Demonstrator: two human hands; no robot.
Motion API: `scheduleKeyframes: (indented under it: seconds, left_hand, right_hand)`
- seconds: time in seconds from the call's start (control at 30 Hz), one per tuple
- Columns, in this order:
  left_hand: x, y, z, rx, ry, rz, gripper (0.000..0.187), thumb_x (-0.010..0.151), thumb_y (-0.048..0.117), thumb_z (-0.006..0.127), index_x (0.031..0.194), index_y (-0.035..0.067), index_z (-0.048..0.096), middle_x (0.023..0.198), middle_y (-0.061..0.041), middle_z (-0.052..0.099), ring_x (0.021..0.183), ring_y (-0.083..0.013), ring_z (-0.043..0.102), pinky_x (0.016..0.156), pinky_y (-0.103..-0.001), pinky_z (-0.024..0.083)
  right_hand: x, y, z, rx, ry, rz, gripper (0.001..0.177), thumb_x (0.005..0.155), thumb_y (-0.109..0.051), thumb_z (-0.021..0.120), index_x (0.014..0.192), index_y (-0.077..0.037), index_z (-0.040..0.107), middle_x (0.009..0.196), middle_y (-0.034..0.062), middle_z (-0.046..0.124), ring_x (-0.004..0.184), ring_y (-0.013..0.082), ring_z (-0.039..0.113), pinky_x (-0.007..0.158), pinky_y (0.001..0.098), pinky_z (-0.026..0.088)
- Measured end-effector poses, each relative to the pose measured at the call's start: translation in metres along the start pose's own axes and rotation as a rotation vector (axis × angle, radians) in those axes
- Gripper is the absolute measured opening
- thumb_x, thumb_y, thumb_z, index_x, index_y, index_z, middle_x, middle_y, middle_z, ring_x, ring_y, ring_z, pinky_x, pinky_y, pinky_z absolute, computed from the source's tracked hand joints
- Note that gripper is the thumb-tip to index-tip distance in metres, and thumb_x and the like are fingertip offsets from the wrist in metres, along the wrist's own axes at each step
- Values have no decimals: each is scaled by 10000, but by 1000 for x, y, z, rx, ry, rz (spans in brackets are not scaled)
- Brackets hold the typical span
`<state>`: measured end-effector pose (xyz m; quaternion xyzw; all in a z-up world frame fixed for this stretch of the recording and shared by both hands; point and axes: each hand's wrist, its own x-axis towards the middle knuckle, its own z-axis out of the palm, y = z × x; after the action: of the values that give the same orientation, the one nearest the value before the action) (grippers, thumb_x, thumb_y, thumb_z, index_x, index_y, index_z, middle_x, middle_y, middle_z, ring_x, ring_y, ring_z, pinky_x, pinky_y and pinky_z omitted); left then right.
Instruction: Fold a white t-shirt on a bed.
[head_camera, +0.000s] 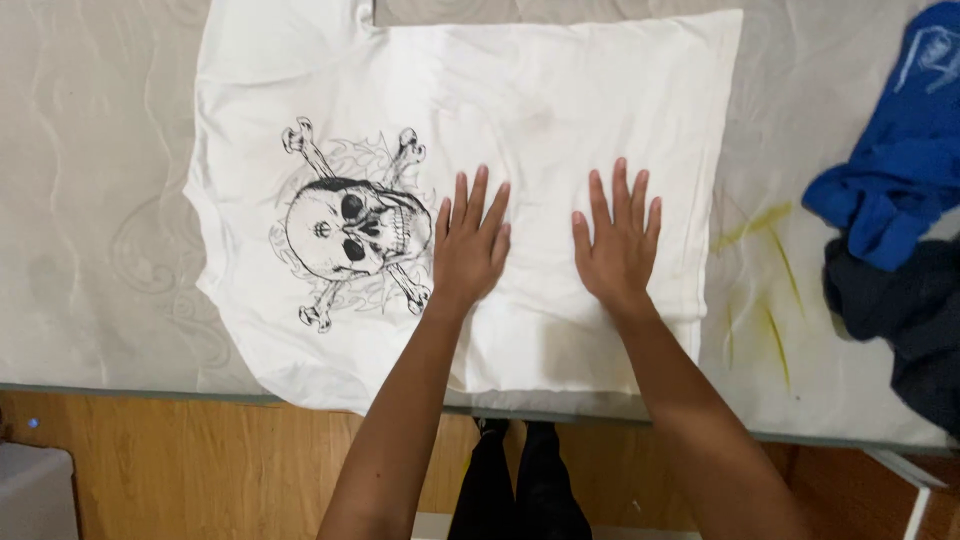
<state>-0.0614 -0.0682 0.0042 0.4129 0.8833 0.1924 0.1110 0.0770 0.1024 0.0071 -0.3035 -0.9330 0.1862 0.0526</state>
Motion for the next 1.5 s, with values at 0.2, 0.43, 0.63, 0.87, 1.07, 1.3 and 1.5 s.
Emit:
scheduleKeyframes:
  seconds: [0.2,0.43,0.63,0.87,1.07,1.3,1.5]
  left_hand:
    - [-51,1,2,-69,36,59,539,1040,328,527,1557,184,482,1708,-95,271,1592,-311,224,1252,-496,224]
    - [-73,4,-2,-64,-9,70,554,1016,332,540,1545,174,495,1697,-118,272,1574,-324,233,1233,-515,217]
    - [-78,3,4,-73,42,71,559,1009,338,550,1551,211,496,1705,-89,287,1588,-300,237,1253,-503,223]
    - [-82,-5,14,-16,105,160,628,960,400,625,1546,200,517,1700,-96,298,1585,-286,253,1258,-496,214]
    - [-82,-1,11,-5,125,203,683,929,471,661,1534,186,525,1680,-110,334,1574,-287,274,1258,-488,191]
    - [-82,-5,27,109,194,215,640,957,481,650,1524,197,560,1687,-95,346,1581,-268,279,1269,-464,191]
    - [-83,0,28,138,200,185,639,942,477,663,1506,191,571,1682,-91,340,1571,-265,281,1258,-474,228]
  right_hand:
    - [-42,26,-12,-42,-54,-12,596,1082,-417,459,1603,-130,427,1721,122,231,1592,362,155,1262,559,108]
    - [-65,39,-15,-55,-36,38,593,1089,-408,455,1601,-110,429,1724,131,249,1597,366,150,1262,552,102]
    - [-84,27,-10,-51,-1,73,592,1084,-361,465,1604,-83,419,1716,171,256,1584,399,159,1252,562,97]
    - [-111,25,0,-15,46,68,576,1077,-335,484,1587,-69,444,1709,166,281,1589,388,190,1270,542,117]
    - [-115,24,5,-14,105,52,560,1064,-300,499,1575,-71,476,1706,145,313,1593,368,221,1277,529,135]
    - [-115,30,18,-45,133,38,558,1071,-305,485,1581,-81,444,1707,150,307,1592,373,231,1275,534,124]
    - [-115,32,22,-32,130,13,563,1083,-311,469,1592,-77,413,1713,161,289,1597,372,201,1272,533,100]
